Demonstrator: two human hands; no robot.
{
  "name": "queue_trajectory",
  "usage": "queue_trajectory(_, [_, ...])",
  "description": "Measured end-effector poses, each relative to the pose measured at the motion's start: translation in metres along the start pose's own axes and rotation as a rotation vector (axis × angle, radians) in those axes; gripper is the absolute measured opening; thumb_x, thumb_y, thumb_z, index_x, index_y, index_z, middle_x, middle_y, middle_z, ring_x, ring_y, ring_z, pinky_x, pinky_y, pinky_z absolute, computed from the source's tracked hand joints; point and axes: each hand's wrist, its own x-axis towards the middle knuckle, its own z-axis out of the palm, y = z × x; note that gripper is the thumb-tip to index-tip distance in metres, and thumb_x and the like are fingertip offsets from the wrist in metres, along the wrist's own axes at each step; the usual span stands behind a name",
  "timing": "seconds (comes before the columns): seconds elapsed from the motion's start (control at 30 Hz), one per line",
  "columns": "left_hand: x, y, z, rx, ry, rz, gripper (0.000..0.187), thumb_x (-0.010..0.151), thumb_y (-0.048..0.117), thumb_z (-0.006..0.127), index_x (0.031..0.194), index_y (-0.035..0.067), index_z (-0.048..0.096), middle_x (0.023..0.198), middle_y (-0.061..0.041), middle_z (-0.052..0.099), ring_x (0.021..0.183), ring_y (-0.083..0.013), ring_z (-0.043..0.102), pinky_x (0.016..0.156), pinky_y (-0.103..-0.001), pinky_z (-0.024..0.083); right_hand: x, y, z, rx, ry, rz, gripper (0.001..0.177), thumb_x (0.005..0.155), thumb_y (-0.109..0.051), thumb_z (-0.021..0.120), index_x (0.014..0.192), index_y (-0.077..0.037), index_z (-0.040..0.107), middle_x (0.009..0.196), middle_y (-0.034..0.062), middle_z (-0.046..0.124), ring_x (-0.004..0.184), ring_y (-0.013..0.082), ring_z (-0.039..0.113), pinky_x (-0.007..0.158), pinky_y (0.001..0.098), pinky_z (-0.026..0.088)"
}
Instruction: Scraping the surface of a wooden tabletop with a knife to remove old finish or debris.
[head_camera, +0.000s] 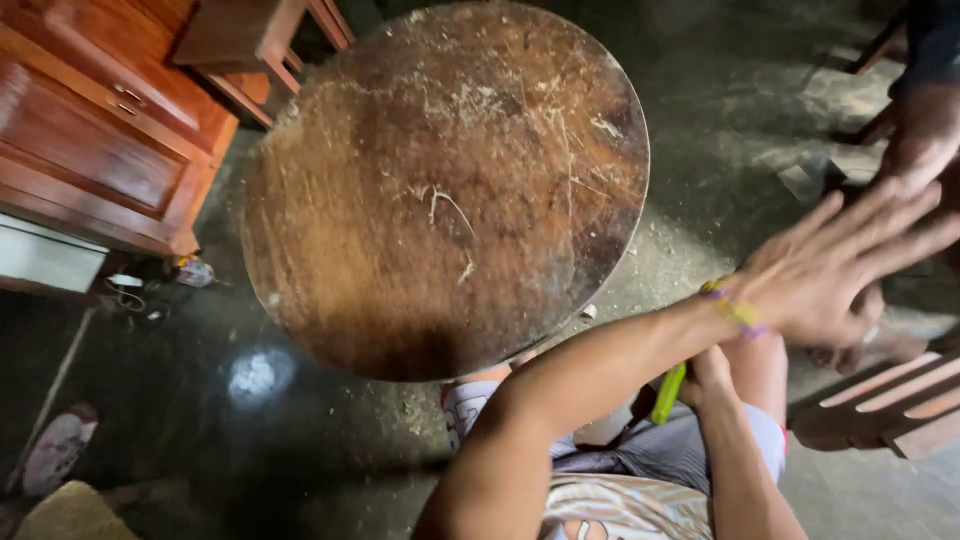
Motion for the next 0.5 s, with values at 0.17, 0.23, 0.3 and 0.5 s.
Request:
queue_trajectory(0.17, [0.014,-0.089,-0.013,-0.434,0.147,-0.303,0.105,0.074,0.092,0.071,0.155,0.03,0.046,0.173,-0.004,0.031,0.163,-0.03,0.037,0.132,-0.057,0.038,0.013,-0.002,-0.015,0.081,0.05,-0.01,0.058,0.105,-0.068,0.056,0.081,-0.016,0.056,0.059,-0.001,0.041,0.046,0.013,0.037,0.046,0.0236,0.033])
queue_trajectory(0.23, [-0.015,-0.14,-0.045,-0.548,0.225,-0.305,0.083,0.072,0.073,0.076,0.131,0.021,0.051,0.147,-0.011,0.04,0.138,-0.0339,0.045,0.111,-0.055,0.043,0.033,-0.004,-0.025,0.065,0.042,-0.017,0.055,0.105,-0.066,0.056,0.081,-0.017,0.056,0.057,0.0003,0.043,0.046,0.0157,0.041,0.048,0.0264,0.037])
queue_trajectory(0.3, [-0.046,-0.18,-0.056,-0.698,0.262,-0.328,0.062,0.07,0.055,0.082,0.107,0.011,0.057,0.12,-0.017,0.05,0.112,-0.0375,0.053,0.09,-0.052,0.048,0.033,-0.003,-0.032,0.057,0.075,0.012,0.052,0.104,-0.064,0.056,0.081,-0.018,0.057,0.054,0.0017,0.046,0.046,0.0185,0.045,0.05,0.0292,0.04])
queue_trajectory(0.5, [-0.145,-0.261,-0.045,-0.709,0.068,-0.763,0.091,0.099,0.073,0.043,0.163,0.012,0.02,0.174,-0.016,0.013,0.163,-0.0365,0.015,0.132,-0.057,0.017,-0.007,-0.015,-0.005,0.041,0.067,0.006,0.045,0.107,-0.056,0.057,0.083,-0.017,0.055,0.061,-0.003,0.044,0.049,0.0093,0.04,0.052,0.0236,0.036])
